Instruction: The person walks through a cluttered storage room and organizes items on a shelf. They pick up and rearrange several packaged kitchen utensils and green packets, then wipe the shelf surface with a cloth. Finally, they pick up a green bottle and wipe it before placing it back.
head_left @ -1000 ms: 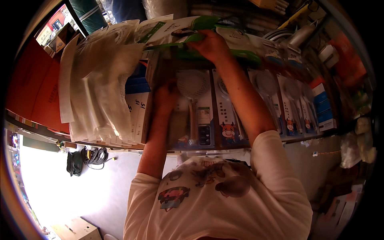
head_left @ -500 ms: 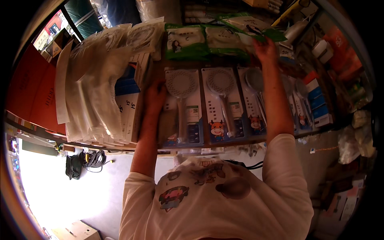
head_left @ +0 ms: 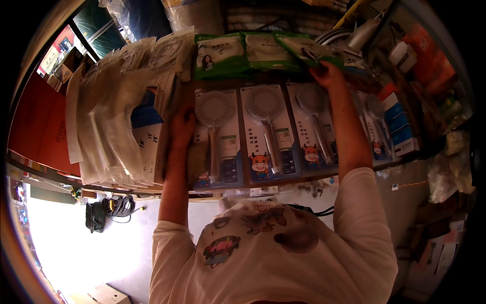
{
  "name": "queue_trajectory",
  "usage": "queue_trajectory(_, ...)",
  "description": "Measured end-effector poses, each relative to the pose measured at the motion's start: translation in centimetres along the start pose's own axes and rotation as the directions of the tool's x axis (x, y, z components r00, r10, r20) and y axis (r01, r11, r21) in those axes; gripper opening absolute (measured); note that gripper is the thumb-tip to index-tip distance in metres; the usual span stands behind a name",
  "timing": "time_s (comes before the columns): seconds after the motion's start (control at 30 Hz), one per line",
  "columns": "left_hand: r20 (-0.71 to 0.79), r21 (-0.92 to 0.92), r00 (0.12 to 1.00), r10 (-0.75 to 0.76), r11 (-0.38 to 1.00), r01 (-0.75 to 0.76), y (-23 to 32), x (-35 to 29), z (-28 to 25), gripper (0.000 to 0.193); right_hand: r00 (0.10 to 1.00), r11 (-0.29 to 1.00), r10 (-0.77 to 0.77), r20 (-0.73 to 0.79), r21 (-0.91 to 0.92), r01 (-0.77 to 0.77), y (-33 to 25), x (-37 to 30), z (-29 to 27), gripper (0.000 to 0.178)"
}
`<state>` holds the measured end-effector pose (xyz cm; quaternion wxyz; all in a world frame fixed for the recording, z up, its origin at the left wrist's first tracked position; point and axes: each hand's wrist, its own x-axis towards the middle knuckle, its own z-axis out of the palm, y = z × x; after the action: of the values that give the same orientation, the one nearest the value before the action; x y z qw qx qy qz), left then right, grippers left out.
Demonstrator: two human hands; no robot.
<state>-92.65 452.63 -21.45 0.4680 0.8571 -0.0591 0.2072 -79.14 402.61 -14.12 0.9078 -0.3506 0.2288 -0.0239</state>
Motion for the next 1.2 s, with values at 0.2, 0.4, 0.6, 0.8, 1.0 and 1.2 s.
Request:
queue_trajectory(0.2,-0.003,-0.047,1.0,0.028,0.999,-0.028,1.4,-0.1,-0.3,0.024,0.988,0.987,-0.151,0.016,0.058,0.15,0.6,0.3,-0.1,0.055)
queue_trajectory(0.4,-0.001,-0.011,0.999,0.037,0.999,-0.037,0.8,-0.3,-0.5,0.024,0.954,0.97,-0.166,-0.251,0.133,0.203,0.1,1.7,1.6,0.043)
queue_trajectory(0.6,0.017,-0.046,1.0,0.0,0.999,0.0,1.6,-0.6,-0.5,0.025,0.968,0.948,-0.156,-0.197,0.245,0.203,0.2,2.1,0.9,0.045)
queue_trajectory(0.8,0.01,0.044,0.999,0.037,0.998,-0.037,1.0,0.2,0.1,0.024,0.988,0.978,-0.149,-0.051,0.138,0.154,0.2,3.8,-2.1,0.037)
queue_trajectory(1.0,0.032,0.147,0.998,-0.054,0.988,0.049,2.9,-0.8,-0.9,0.023,0.998,0.962,-0.053,-0.013,0.267,0.055,1.0,0.1,-0.9,0.038)
queue_trajectory(1.2,0.058,-0.001,0.998,-0.014,1.0,0.014,2.2,-0.4,-0.9,0.024,1.0,0.991,-0.03,0.001,0.131,0.03,1.0,-1.5,-1.7,0.045)
